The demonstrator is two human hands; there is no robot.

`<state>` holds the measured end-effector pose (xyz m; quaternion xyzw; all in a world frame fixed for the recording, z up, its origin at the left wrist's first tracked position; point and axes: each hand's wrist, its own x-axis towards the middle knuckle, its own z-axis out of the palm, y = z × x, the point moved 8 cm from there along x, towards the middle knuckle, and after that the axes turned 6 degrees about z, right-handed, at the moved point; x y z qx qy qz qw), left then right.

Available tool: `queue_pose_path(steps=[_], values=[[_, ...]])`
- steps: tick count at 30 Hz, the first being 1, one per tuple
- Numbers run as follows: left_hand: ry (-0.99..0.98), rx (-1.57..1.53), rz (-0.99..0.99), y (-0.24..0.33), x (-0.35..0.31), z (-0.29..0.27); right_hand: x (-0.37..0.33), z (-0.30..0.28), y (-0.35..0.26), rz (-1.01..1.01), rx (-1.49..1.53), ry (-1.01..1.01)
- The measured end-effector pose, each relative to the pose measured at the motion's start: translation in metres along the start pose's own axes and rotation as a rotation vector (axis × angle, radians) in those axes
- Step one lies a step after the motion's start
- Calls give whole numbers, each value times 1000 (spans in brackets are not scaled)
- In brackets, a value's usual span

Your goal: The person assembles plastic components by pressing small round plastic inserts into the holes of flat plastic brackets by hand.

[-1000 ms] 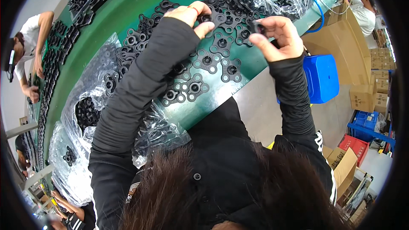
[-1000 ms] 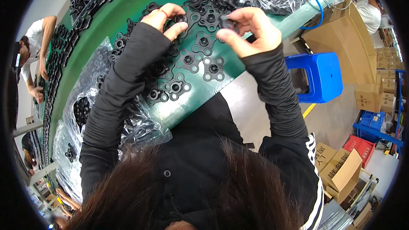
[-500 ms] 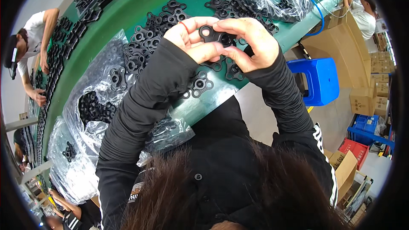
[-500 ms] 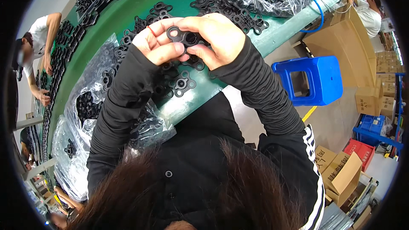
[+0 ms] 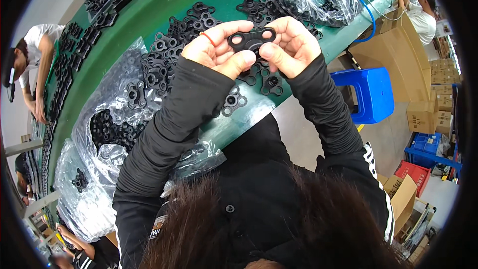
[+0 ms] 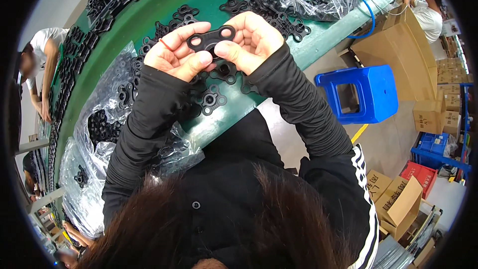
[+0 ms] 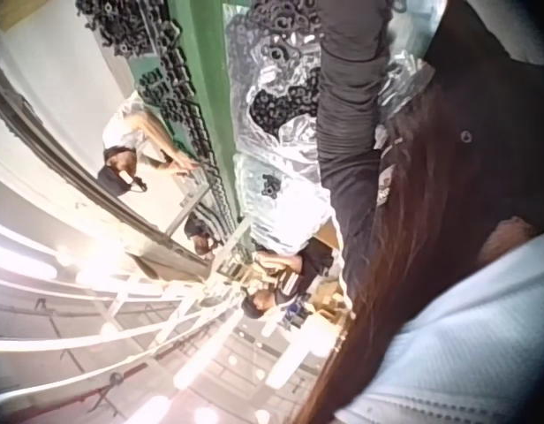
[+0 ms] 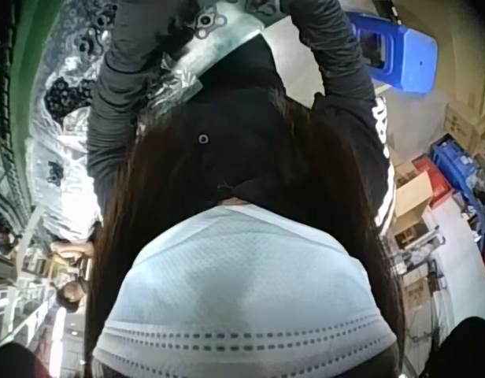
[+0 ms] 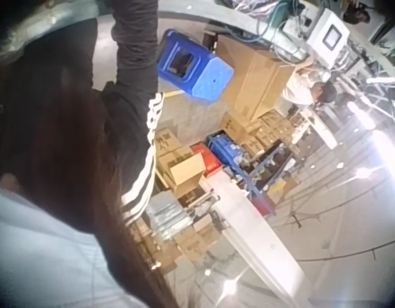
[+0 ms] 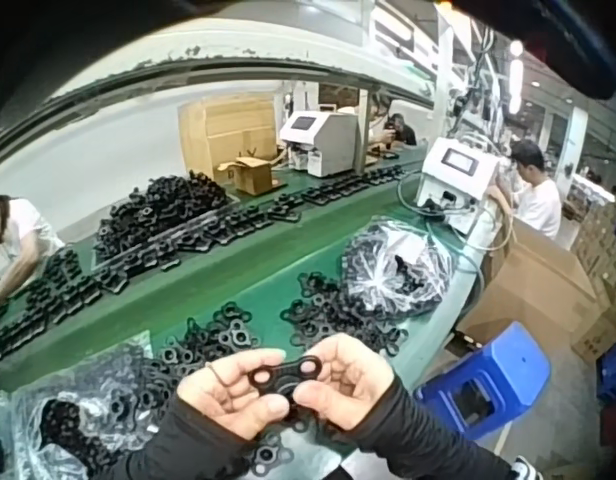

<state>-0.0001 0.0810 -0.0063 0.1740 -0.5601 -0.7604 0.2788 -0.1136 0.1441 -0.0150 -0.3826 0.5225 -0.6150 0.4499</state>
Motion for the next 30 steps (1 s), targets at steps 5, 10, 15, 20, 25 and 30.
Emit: queue_pose_path(steps=[5, 10, 15, 20, 25, 30], values=[[68, 218, 202, 5, 8, -20, 23, -10, -12, -205, -540, -29], [127, 1390, 186, 16, 20, -82, 96, -186, -22, 243, -2038, 543], [18, 1612, 602, 19, 18, -39, 119, -266, 26, 275, -2291, 422], [-355, 1597, 388, -39, 14, 7, 123, -253, 32, 339, -2252, 391], [-326, 1309, 316, -105, 25, -20, 130, -233, 24, 393, -2217, 364], [-273, 1512, 575, -38, 18, 8, 128, -253, 14, 448, -1961, 663]])
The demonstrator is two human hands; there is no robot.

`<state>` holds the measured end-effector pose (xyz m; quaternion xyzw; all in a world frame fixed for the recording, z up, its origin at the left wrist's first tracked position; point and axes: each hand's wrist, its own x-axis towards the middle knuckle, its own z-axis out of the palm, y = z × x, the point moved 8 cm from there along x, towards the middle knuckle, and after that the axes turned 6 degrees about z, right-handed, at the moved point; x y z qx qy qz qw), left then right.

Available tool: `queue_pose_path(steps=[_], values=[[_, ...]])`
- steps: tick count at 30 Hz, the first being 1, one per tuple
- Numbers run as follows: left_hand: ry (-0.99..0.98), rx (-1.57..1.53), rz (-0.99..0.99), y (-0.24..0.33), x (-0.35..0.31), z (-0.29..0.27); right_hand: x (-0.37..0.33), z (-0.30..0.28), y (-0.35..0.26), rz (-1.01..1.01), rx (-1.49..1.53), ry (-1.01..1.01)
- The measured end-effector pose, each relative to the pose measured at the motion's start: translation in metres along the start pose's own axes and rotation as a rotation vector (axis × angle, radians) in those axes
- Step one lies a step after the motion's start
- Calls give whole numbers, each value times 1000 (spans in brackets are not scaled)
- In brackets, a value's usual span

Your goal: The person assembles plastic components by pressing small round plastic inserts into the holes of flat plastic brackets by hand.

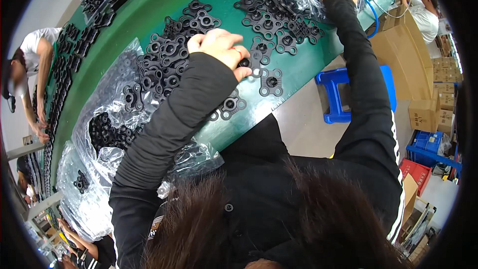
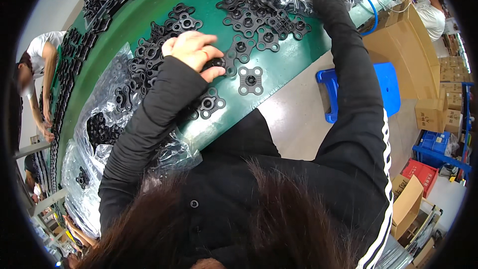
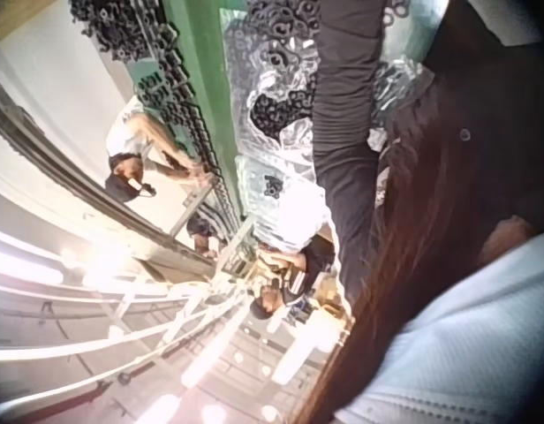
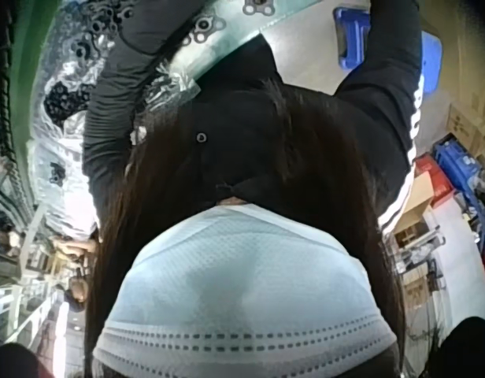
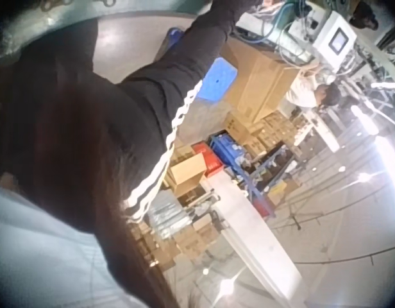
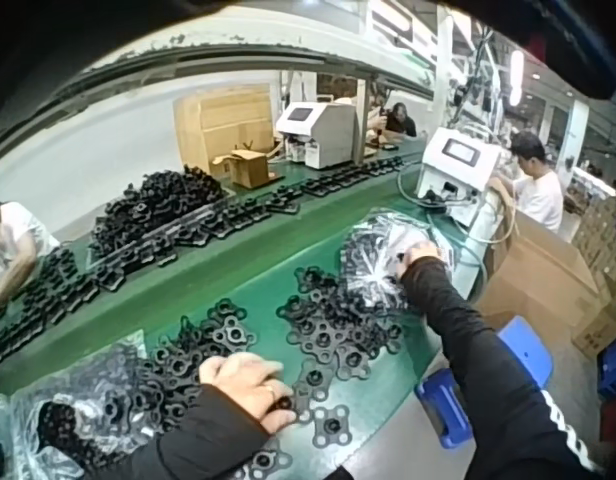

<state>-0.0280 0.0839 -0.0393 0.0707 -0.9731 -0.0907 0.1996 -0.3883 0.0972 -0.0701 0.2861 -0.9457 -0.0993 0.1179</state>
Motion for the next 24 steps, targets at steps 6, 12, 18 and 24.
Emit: queue_pose_path(steps=[6, 12, 18, 24], values=[[71, -876, -538, -31, -29, -15, -72, -56, 28, -17, 1908, 7], [182, -1178, -679, -22, -33, -20, -228, -143, -59, -574, 1663, -237], [208, -1190, -664, -9, -31, -26, -256, -144, -89, -705, 1429, -248], [327, -1311, -686, -8, -38, -36, -252, -130, -95, -539, 1609, -372]])
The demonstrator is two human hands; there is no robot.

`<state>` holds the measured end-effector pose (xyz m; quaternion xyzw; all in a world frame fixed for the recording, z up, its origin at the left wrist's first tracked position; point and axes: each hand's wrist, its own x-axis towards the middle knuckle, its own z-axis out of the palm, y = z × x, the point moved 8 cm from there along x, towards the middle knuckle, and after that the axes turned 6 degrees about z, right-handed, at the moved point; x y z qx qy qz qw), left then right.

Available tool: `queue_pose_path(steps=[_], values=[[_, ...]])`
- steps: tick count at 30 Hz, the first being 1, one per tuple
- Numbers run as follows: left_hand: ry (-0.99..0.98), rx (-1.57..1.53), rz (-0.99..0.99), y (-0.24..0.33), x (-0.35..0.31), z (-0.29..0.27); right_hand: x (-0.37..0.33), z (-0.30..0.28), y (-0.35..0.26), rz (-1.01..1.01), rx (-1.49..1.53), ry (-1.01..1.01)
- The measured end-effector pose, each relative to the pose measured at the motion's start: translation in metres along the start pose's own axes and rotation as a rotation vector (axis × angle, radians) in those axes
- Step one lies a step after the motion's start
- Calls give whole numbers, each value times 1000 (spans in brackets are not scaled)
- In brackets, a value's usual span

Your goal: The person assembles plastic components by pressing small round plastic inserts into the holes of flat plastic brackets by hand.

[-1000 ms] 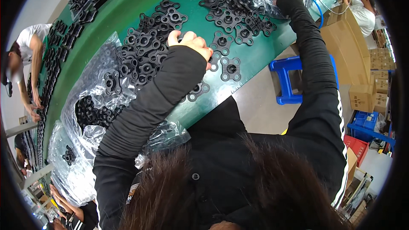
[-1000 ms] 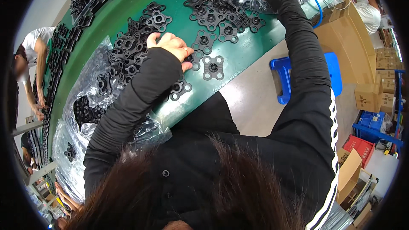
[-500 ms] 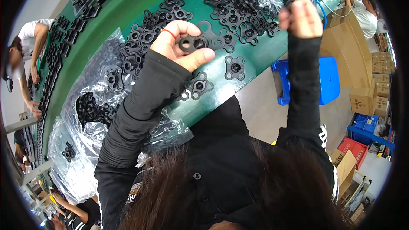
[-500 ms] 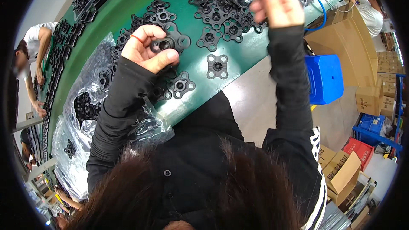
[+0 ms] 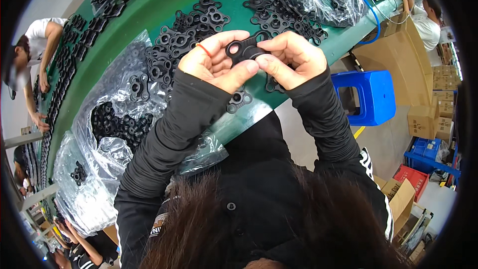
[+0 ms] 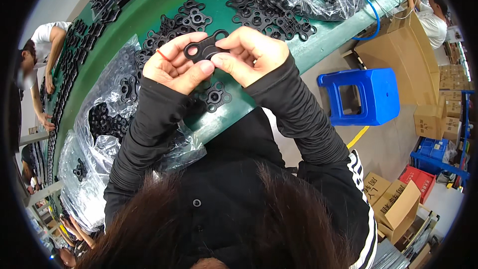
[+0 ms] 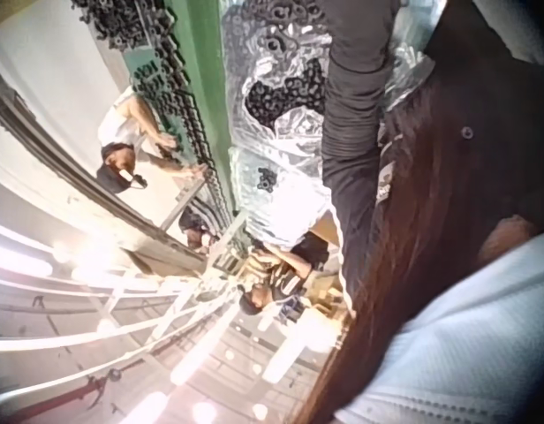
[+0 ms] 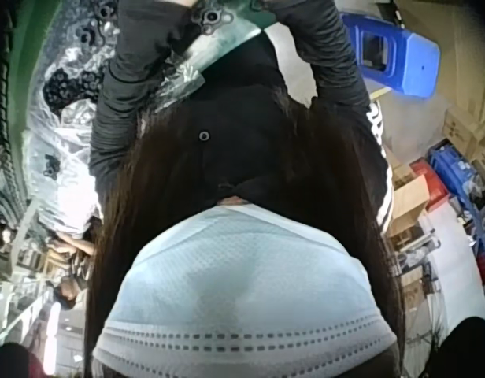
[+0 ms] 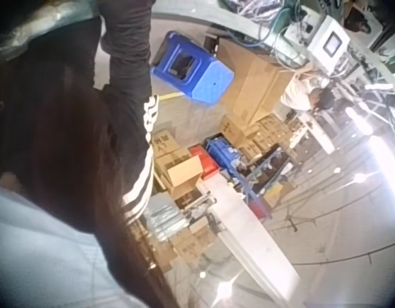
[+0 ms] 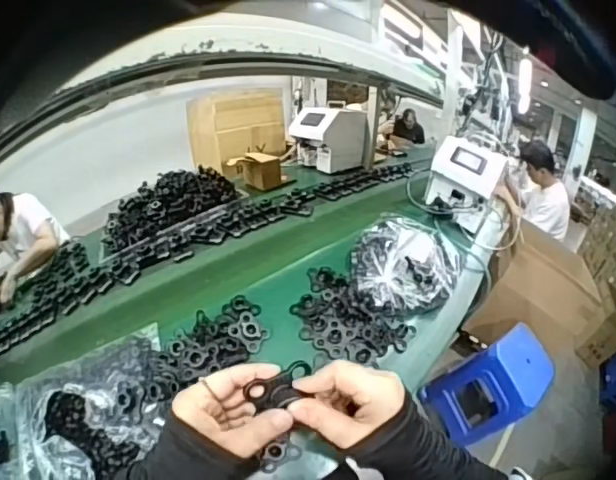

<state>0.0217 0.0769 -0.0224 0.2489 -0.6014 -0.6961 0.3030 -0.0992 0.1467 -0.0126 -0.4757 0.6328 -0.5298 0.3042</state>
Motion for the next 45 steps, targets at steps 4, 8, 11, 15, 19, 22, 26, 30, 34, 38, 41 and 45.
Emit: queue_pose_path(steps=[4, 8, 11, 15, 19, 22, 26, 30, 34, 38, 41, 45], values=[[-22, -42, 47, 5, -1, 3, 4, 2, 7, 84, 304, -15], [-46, -64, 91, 11, 1, 8, 8, 3, 10, 113, 525, -39], [-18, -55, 78, 12, 5, 8, 10, 1, 9, 67, 467, -52], [-34, 134, 190, 2, 20, 2, 23, -4, 18, 55, 301, -115], [34, 489, 261, 11, 41, -22, 64, -54, 16, -256, -474, 68], [60, 983, 131, -5, 62, -49, 118, -149, 86, -293, -1213, 307], [143, 1629, 674, 2, 62, -26, 149, -203, 156, -226, -1611, 147], [-256, 1493, 540, -38, 71, 33, 164, -193, 176, 99, -1608, 122], [-415, 1485, 444, -76, 80, 56, 165, -189, 155, 45, -1519, 204], [-448, 1375, 499, -87, 84, 68, 124, -208, 117, -244, -1122, 457], [-313, 1208, 730, -55, 73, 58, 82, -186, 86, 67, -521, 516], [-168, 535, 235, -49, 64, 27, 22, -121, 32, -113, -144, 371]])
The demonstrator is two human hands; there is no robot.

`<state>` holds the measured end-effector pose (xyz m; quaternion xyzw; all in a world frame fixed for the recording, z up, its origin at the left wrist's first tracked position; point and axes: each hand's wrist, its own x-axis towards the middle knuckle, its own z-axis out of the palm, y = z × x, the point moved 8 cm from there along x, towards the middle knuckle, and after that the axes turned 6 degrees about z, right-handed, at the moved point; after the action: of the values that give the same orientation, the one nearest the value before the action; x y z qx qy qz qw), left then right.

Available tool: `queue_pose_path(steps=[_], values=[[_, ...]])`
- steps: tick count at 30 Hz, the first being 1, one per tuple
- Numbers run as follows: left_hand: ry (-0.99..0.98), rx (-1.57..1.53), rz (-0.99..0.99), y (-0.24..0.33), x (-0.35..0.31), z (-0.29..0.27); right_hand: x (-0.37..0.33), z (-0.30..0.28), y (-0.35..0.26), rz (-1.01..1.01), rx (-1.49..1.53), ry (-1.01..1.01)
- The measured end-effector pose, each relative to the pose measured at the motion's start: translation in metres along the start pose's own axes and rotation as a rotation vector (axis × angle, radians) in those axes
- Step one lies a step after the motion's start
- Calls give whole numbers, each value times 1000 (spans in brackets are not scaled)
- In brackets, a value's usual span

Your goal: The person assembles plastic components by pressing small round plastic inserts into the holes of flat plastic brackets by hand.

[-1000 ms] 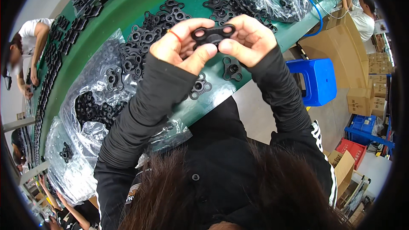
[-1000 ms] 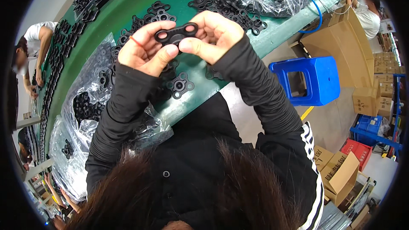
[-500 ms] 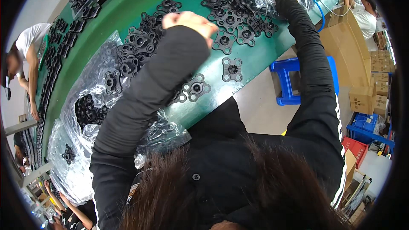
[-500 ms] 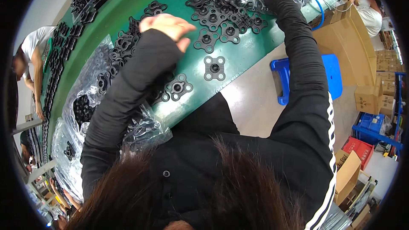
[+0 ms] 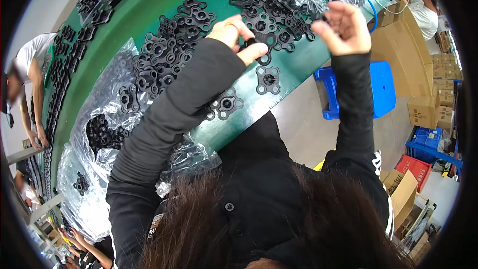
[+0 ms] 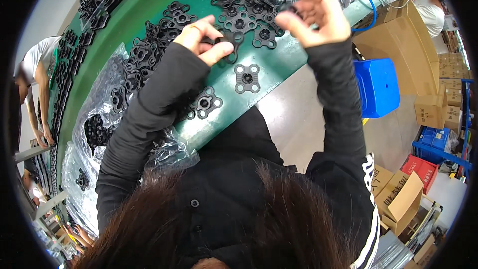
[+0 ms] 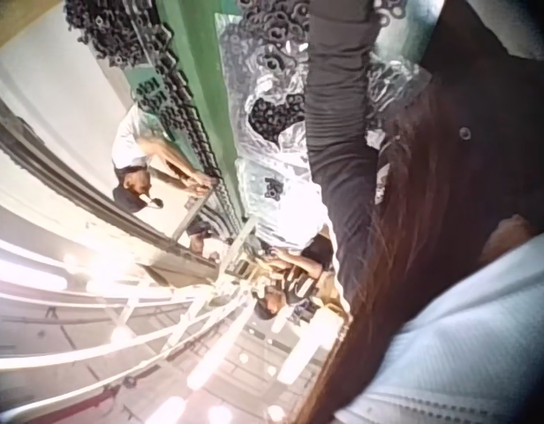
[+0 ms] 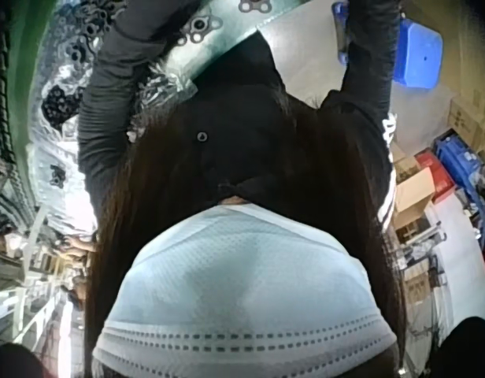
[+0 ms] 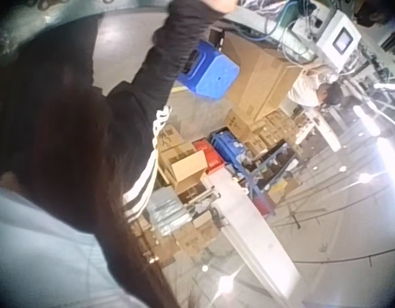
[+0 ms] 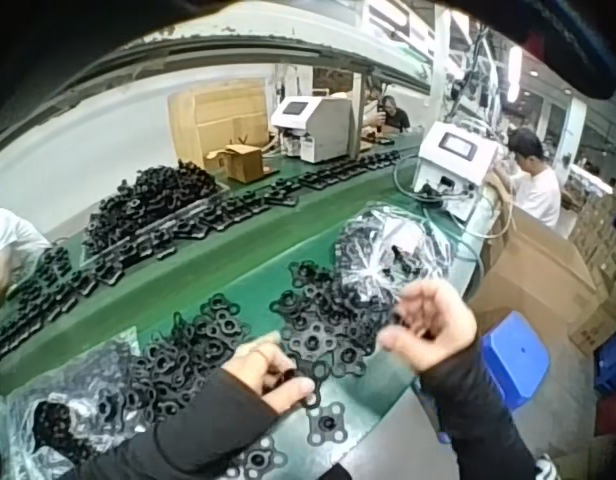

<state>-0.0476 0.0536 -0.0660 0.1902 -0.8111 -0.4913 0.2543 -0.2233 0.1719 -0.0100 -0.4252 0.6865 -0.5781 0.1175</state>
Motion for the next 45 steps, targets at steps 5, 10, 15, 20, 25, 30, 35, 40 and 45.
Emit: queue_pose_path(steps=[5, 10, 15, 20, 25, 30, 35, 40, 45], values=[[77, -560, -341, 6, -23, -6, -47, 40, -45, -124, 26, -128], [66, -729, -369, 22, -36, -7, -54, 77, -66, -284, -100, -242], [40, -815, -320, 33, -47, -13, -57, 89, -74, -381, -193, -267], [105, -852, -282, 33, -49, -20, -56, 89, -86, -529, -243, -157], [161, -816, -221, 40, -46, -25, -53, 91, -44, 177, 445, -299], [151, -746, -164, 49, -44, -24, -57, 94, -28, 349, 591, -344], [171, -693, -155, 42, -43, -23, -54, 97, -20, 350, 551, -390], [162, 38, -55, 22, -34, -51, -7, 76, -7, 76, -15, -374], [203, 818, 280, 38, -19, -54, 100, -11, 96, -92, -960, -55]])
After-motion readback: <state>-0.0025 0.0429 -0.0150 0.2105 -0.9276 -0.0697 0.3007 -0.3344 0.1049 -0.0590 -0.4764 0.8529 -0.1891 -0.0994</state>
